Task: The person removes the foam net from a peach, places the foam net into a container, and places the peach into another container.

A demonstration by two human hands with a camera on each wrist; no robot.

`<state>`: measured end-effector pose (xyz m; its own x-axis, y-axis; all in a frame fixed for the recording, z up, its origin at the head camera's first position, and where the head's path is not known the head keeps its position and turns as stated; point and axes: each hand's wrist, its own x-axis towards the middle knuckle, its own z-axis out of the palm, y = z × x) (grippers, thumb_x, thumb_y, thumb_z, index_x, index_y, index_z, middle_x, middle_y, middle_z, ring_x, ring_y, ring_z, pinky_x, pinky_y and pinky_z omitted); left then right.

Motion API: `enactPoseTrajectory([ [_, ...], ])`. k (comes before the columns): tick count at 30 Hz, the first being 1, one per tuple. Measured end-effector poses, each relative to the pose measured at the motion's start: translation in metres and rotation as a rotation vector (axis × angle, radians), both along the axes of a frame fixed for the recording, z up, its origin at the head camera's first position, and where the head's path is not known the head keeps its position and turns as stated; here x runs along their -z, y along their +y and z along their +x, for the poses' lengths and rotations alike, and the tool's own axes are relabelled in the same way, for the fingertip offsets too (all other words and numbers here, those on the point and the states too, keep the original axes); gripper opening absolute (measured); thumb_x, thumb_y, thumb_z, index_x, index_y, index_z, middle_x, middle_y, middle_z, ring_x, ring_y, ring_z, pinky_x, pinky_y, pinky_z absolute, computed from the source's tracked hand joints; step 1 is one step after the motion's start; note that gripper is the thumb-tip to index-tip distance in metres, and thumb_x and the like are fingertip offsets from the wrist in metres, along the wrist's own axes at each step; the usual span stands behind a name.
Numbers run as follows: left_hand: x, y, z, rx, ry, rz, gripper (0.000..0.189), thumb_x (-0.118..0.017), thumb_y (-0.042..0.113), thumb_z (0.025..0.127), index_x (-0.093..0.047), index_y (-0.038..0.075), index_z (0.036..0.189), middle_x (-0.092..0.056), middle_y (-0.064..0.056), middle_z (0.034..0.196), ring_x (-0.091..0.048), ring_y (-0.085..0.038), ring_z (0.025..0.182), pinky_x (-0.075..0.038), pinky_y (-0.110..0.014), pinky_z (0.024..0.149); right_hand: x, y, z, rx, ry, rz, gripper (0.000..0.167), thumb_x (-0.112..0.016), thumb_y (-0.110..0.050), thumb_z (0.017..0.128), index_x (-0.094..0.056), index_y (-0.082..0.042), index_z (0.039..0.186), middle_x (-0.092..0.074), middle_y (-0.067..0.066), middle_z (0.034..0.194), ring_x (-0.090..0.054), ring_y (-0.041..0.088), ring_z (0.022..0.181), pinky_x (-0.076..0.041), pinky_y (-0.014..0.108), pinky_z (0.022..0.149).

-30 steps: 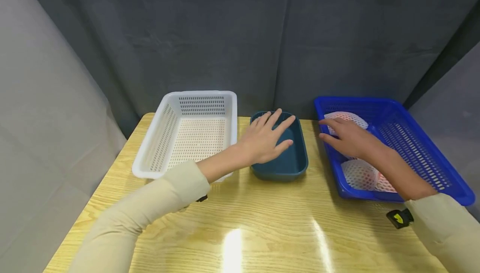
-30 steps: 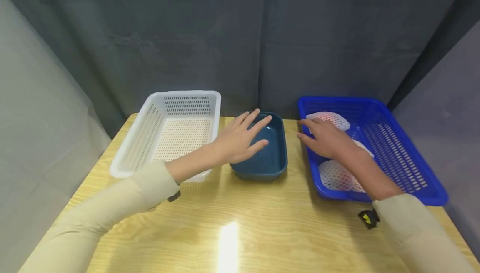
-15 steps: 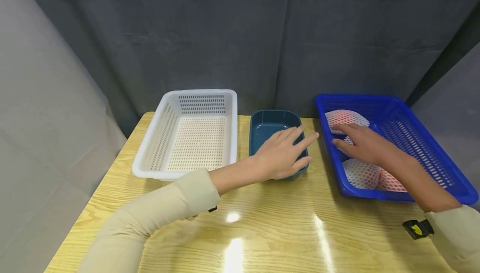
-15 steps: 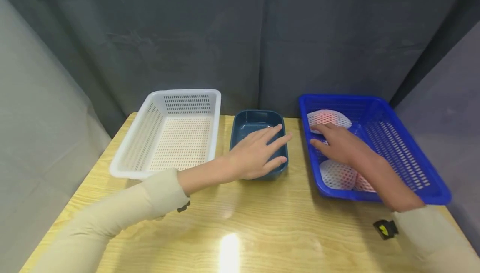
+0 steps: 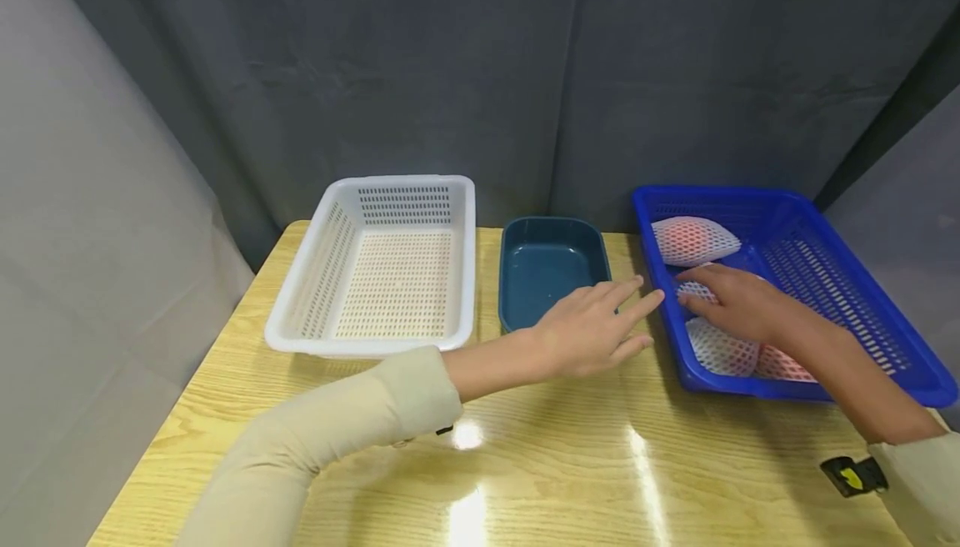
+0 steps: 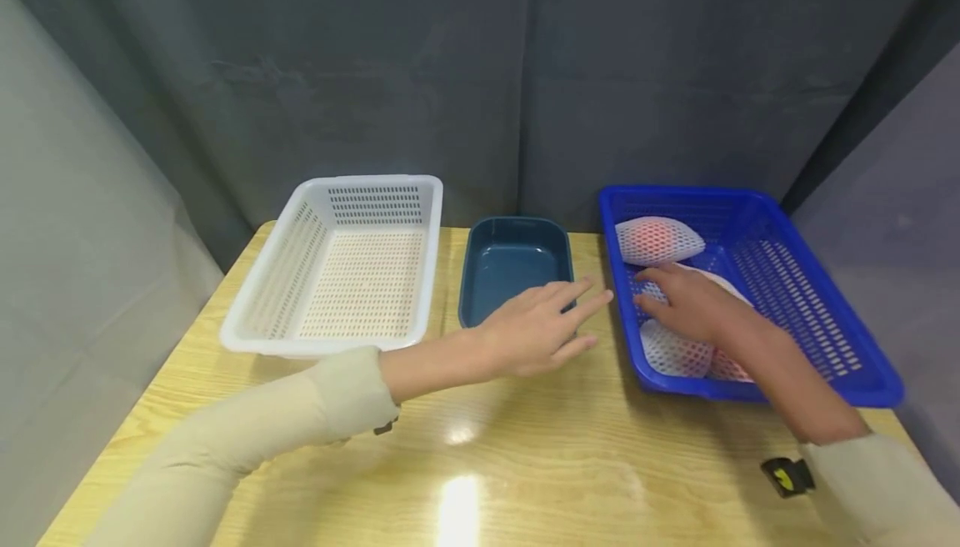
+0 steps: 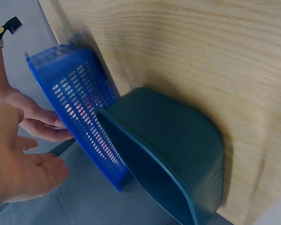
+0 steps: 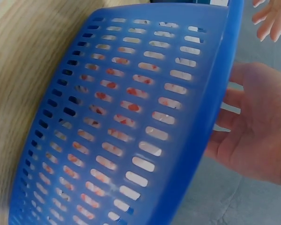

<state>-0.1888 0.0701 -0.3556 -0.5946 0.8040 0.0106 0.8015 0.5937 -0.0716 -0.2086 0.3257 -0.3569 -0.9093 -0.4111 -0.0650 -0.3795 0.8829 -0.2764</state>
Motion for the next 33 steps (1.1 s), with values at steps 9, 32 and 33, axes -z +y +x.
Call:
enactPoseTrajectory([
  [9,0.006,0.017,0.008,0.088,0.056,-0.019,0.059,-0.025,0.047,0.108,-0.025,0.018,0.160,-0.029,-0.003,0.161,-0.030,-0.014,0.144,-0.023,-0.027,0.116,0.004,0.006,0.009,-0.047,-0.042,0.004,0.037,-0.059,-0.016,0.101,-0.059,0.008,0.129,-0.058,0.031,0.127,-0.054,0.051,0.116,-0.045,0.065,0.092],
  [32,0.032,0.047,0.013,0.272,0.148,0.111,0.049,-0.034,0.037,0.109,-0.045,0.015,0.151,-0.046,0.001,0.152,-0.037,-0.011,0.140,-0.024,-0.027,0.116,0.010,0.015,0.029,-0.006,-0.163,-0.092,0.043,-0.064,-0.019,0.097,-0.057,0.005,0.133,-0.055,0.030,0.133,-0.049,0.053,0.121,-0.044,0.067,0.090],
  [33,0.033,0.048,0.013,0.278,0.151,0.115,0.048,-0.034,0.036,0.109,-0.046,0.015,0.151,-0.046,0.002,0.151,-0.037,-0.010,0.140,-0.025,-0.027,0.116,0.010,0.015,0.030,-0.008,-0.160,-0.097,0.042,-0.065,-0.017,0.095,-0.058,0.004,0.132,-0.056,0.029,0.131,-0.051,0.052,0.120,-0.044,0.066,0.090],
])
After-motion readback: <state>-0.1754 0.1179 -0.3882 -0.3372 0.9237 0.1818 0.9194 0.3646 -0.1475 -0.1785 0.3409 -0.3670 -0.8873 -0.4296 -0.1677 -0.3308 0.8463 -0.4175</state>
